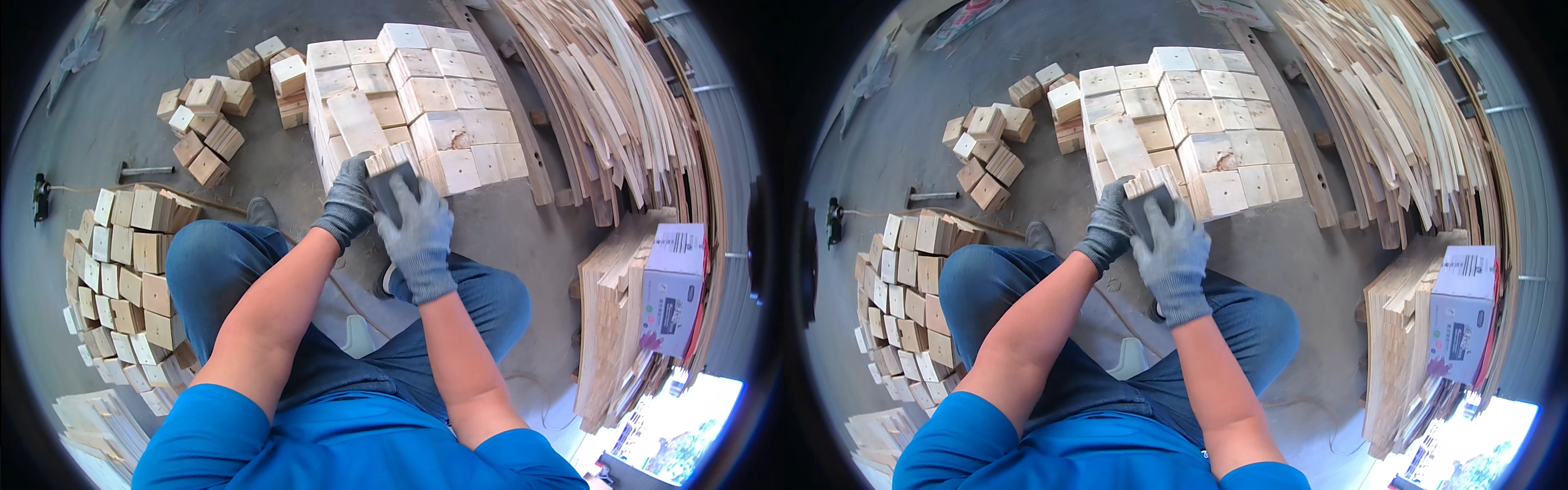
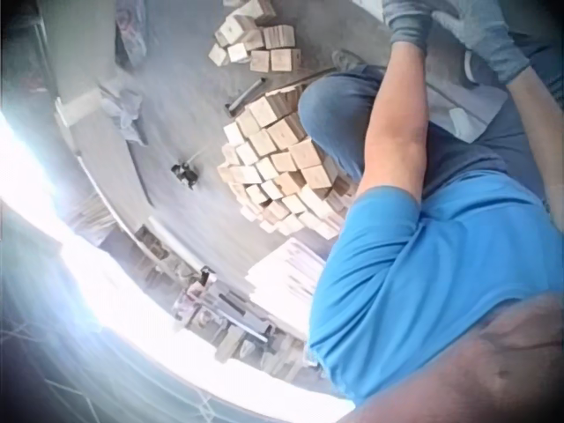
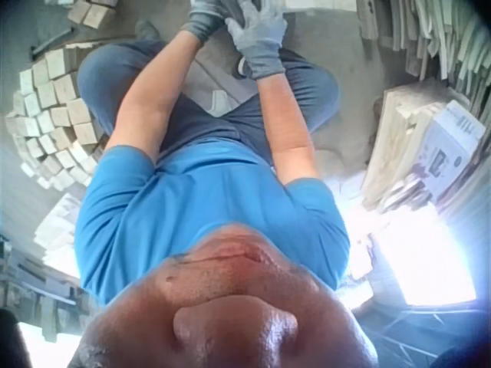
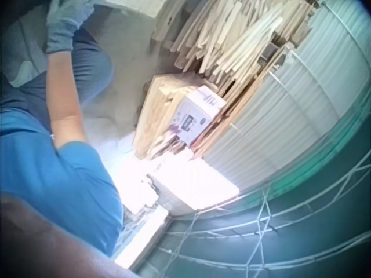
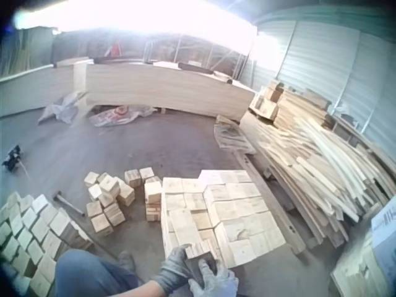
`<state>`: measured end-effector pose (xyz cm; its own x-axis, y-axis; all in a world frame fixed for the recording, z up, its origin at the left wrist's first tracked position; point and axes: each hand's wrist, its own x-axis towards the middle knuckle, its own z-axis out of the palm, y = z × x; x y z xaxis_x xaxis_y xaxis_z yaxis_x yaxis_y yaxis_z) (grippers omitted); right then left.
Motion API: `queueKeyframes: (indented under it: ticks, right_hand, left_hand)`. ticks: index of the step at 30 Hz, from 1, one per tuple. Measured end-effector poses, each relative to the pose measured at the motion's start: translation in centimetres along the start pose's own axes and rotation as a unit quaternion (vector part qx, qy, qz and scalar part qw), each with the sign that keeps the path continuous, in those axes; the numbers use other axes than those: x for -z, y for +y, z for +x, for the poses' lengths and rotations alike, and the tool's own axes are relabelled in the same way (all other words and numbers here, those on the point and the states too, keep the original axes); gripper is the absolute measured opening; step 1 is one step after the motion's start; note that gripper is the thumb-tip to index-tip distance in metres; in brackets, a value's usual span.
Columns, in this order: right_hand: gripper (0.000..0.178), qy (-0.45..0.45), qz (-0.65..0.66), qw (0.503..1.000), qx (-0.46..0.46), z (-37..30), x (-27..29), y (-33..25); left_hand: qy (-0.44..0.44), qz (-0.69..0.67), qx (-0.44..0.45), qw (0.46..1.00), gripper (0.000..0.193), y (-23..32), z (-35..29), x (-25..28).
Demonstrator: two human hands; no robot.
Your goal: The person sits on a stool and sands small wooden blocks one by one using a sanding block. They pick up each block, sand the surfaces, and place the finished pieces into a pile on the floor.
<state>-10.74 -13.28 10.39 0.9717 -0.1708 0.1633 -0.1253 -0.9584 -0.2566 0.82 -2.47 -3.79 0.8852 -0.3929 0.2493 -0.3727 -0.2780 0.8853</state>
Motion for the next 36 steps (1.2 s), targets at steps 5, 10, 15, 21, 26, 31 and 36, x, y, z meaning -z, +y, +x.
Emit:
queueKeyframes:
  ticks: [5, 10, 15, 21, 26, 31, 36]
  right_hand:
    - [0.073, -0.021, 0.011, 0.997, -0.075, -6.7, 1.1, 3.2]
    - [0.071, 0.039, 0.088, 0.99, -0.101, -6.8, 3.4, 5.7]
    - [0.073, 0.122, 0.172, 0.972, -0.104, -4.5, 5.6, 10.1]
    - [0.067, 0.167, 0.24, 0.946, -0.143, -1.1, 7.0, 12.7]
    - [0.069, 0.165, 0.219, 0.95, -0.152, -1.3, 5.6, 13.1]
    - [0.07, 0.159, 0.183, 0.961, -0.136, -1.6, 5.2, 12.8]
    - [0.07, 0.156, 0.176, 0.962, -0.141, -1.6, 5.1, 13.0]
  left_hand:
    - [0.001, -0.01, 0.075, 0.997, 0.094, 1.0, -0.6, -0.5]
    - [0.008, -0.052, 0.077, 0.996, 0.103, -0.8, -0.7, -0.3]
    - [0.0, -0.109, 0.097, 0.989, 0.121, 3.5, -0.8, 0.5]
    - [0.002, 0.027, 0.084, 0.996, 0.124, 2.4, -1.1, 1.8]
    - [-0.039, 0.074, 0.103, 0.991, 0.111, 3.1, -0.5, 2.8]
    - [-0.031, 0.029, 0.074, 0.996, 0.107, 3.6, -0.3, 2.7]
    - [-0.012, 0.071, -0.015, 0.997, 0.106, 6.2, 0.6, 3.1]
